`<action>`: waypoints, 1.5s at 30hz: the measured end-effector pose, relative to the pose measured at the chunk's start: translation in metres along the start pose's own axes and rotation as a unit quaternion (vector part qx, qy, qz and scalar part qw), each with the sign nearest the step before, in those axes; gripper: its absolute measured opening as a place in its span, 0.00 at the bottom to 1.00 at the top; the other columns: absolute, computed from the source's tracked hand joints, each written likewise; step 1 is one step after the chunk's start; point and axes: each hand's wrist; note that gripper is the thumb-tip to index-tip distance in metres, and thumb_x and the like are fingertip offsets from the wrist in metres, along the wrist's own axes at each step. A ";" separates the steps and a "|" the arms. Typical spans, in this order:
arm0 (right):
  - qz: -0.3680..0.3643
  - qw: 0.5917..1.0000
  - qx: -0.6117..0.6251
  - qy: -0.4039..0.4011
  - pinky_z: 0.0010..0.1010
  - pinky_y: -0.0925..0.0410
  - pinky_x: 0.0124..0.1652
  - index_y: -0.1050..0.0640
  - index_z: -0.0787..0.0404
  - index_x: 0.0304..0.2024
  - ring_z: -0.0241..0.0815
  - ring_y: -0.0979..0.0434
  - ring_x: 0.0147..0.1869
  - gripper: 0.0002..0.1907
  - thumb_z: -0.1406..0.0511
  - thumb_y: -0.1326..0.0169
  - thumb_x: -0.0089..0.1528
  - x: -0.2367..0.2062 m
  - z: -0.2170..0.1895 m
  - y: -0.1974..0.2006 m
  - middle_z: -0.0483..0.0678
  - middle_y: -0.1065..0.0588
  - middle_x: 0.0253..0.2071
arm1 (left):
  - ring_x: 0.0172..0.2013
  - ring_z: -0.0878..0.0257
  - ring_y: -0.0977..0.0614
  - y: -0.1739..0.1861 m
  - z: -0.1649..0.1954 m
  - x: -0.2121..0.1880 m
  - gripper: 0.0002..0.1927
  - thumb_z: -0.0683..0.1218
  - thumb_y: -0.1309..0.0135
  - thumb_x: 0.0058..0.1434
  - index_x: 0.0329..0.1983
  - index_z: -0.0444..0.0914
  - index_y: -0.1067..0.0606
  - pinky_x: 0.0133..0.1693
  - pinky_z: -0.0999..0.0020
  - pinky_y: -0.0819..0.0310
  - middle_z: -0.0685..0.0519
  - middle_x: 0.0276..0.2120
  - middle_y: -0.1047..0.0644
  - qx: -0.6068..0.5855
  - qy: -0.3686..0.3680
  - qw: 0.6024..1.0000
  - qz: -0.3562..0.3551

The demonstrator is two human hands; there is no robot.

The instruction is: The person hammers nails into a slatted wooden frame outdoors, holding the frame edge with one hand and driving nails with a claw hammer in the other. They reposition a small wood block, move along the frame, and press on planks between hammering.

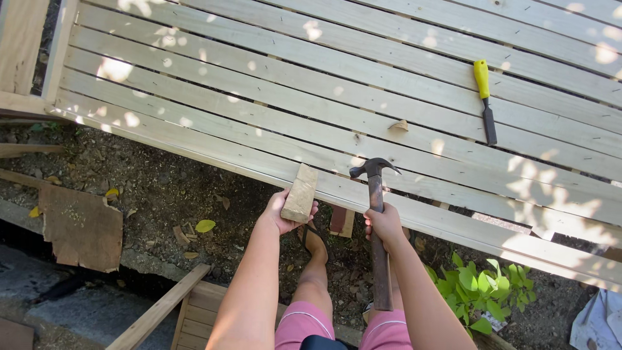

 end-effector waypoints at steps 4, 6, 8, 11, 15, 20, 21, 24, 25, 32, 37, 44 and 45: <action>0.022 1.000 0.018 0.001 0.35 0.32 0.20 0.30 0.65 0.38 0.38 0.30 0.20 0.07 0.71 0.46 0.59 -0.006 0.005 -0.002 0.48 0.30 0.24 | 0.43 0.46 0.15 -0.004 0.009 0.017 0.33 0.59 0.73 0.74 0.64 0.32 0.30 0.42 0.51 0.16 0.37 0.49 0.21 -0.014 0.020 1.000 -0.014; 0.031 0.999 0.025 0.008 0.34 0.32 0.20 0.31 0.65 0.38 0.38 0.30 0.20 0.07 0.71 0.47 0.59 -0.008 0.007 -0.001 0.48 0.30 0.24 | 0.44 0.45 0.16 -0.006 0.012 0.024 0.35 0.61 0.75 0.73 0.63 0.31 0.31 0.41 0.50 0.17 0.35 0.49 0.21 -0.053 0.027 0.998 -0.017; 0.042 0.998 0.036 0.011 0.34 0.32 0.19 0.31 0.66 0.38 0.39 0.29 0.19 0.07 0.71 0.47 0.59 -0.009 0.007 -0.001 0.49 0.29 0.24 | 0.45 0.44 0.16 -0.011 0.015 0.033 0.32 0.57 0.73 0.73 0.64 0.31 0.31 0.41 0.48 0.16 0.34 0.49 0.22 -0.053 0.030 0.998 -0.016; 0.056 0.998 0.036 0.010 0.35 0.32 0.19 0.31 0.66 0.38 0.39 0.29 0.19 0.08 0.71 0.47 0.59 -0.013 0.003 -0.005 0.49 0.29 0.24 | 0.45 0.41 0.16 -0.021 0.021 0.048 0.29 0.53 0.71 0.72 0.64 0.29 0.32 0.42 0.45 0.17 0.32 0.51 0.23 -0.072 0.036 0.997 -0.012; 0.070 0.997 -0.013 0.037 0.33 0.33 0.19 0.30 0.63 0.40 0.38 0.29 0.19 0.09 0.66 0.44 0.61 -0.027 -0.009 -0.016 0.47 0.30 0.23 | 0.47 0.38 0.17 -0.042 0.035 0.065 0.27 0.49 0.69 0.71 0.64 0.27 0.32 0.44 0.43 0.17 0.31 0.55 0.25 -0.087 0.021 0.996 0.014; 0.131 0.961 -0.123 0.212 0.31 0.34 0.23 0.26 0.63 0.39 0.37 0.27 0.20 0.17 0.55 0.44 0.65 -0.057 -0.017 -0.032 0.46 0.28 0.19 | 0.50 0.37 0.19 -0.074 0.046 0.076 0.25 0.47 0.69 0.69 0.62 0.29 0.33 0.46 0.40 0.18 0.33 0.56 0.25 -0.085 -0.013 0.996 0.029; 0.144 0.942 -0.145 0.266 0.30 0.33 0.24 0.25 0.63 0.39 0.36 0.26 0.20 0.18 0.54 0.43 0.65 -0.063 -0.016 -0.033 0.47 0.28 0.18 | 0.51 0.39 0.18 -0.078 0.049 0.078 0.24 0.46 0.69 0.68 0.61 0.30 0.32 0.47 0.39 0.18 0.34 0.56 0.25 -0.080 -0.026 0.996 0.037; 0.166 0.902 -0.156 0.367 0.32 0.32 0.26 0.25 0.63 0.42 0.39 0.24 0.21 0.17 0.55 0.44 0.65 -0.080 -0.008 -0.037 0.47 0.27 0.19 | 0.51 0.38 0.18 -0.082 0.055 0.084 0.25 0.45 0.68 0.69 0.61 0.25 0.31 0.46 0.43 0.20 0.31 0.56 0.25 -0.077 -0.021 0.995 0.051; 0.172 0.883 -0.168 0.404 0.33 0.32 0.27 0.25 0.63 0.43 0.41 0.24 0.22 0.17 0.55 0.45 0.65 -0.083 -0.005 -0.039 0.48 0.27 0.20 | 0.50 0.38 0.18 -0.081 0.056 0.086 0.25 0.46 0.69 0.69 0.60 0.25 0.31 0.46 0.43 0.19 0.31 0.55 0.24 -0.069 -0.015 0.996 0.045; 0.180 0.849 -0.309 0.390 0.44 0.32 0.28 0.28 0.64 0.47 0.60 0.22 0.29 0.17 0.59 0.43 0.64 -0.087 -0.014 -0.057 0.56 0.24 0.23 | 0.49 0.42 0.17 -0.084 0.060 0.077 0.27 0.49 0.73 0.68 0.57 0.29 0.29 0.45 0.40 0.17 0.36 0.49 0.21 -0.056 -0.021 0.998 0.030; 0.187 0.891 -0.244 0.333 0.48 0.29 0.29 0.27 0.61 0.42 0.60 0.20 0.27 0.14 0.58 0.44 0.62 -0.092 -0.023 -0.058 0.58 0.23 0.22 | 0.47 0.41 0.17 -0.085 0.062 0.076 0.23 0.49 0.71 0.69 0.55 0.30 0.30 0.44 0.39 0.17 0.36 0.51 0.22 -0.056 -0.008 0.998 0.033; 0.178 0.854 -0.348 0.344 0.51 0.33 0.28 0.29 0.65 0.39 0.66 0.23 0.30 0.15 0.60 0.42 0.63 -0.089 -0.015 -0.058 0.60 0.25 0.22 | 0.43 0.43 0.14 -0.079 0.059 0.089 0.23 0.45 0.68 0.68 0.53 0.25 0.28 0.40 0.45 0.15 0.35 0.46 0.19 -0.038 -0.042 0.998 0.002; 0.175 0.862 -0.339 0.333 0.51 0.34 0.28 0.29 0.64 0.39 0.66 0.23 0.30 0.14 0.60 0.42 0.63 -0.089 -0.014 -0.058 0.60 0.25 0.21 | 0.42 0.42 0.14 -0.080 0.060 0.090 0.23 0.45 0.69 0.69 0.53 0.24 0.29 0.40 0.45 0.14 0.34 0.45 0.20 -0.043 -0.038 0.998 0.017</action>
Point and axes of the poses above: each hand's wrist, its own x-axis towards the middle knuckle, its own y-axis out of the back of the hand, z = x × y
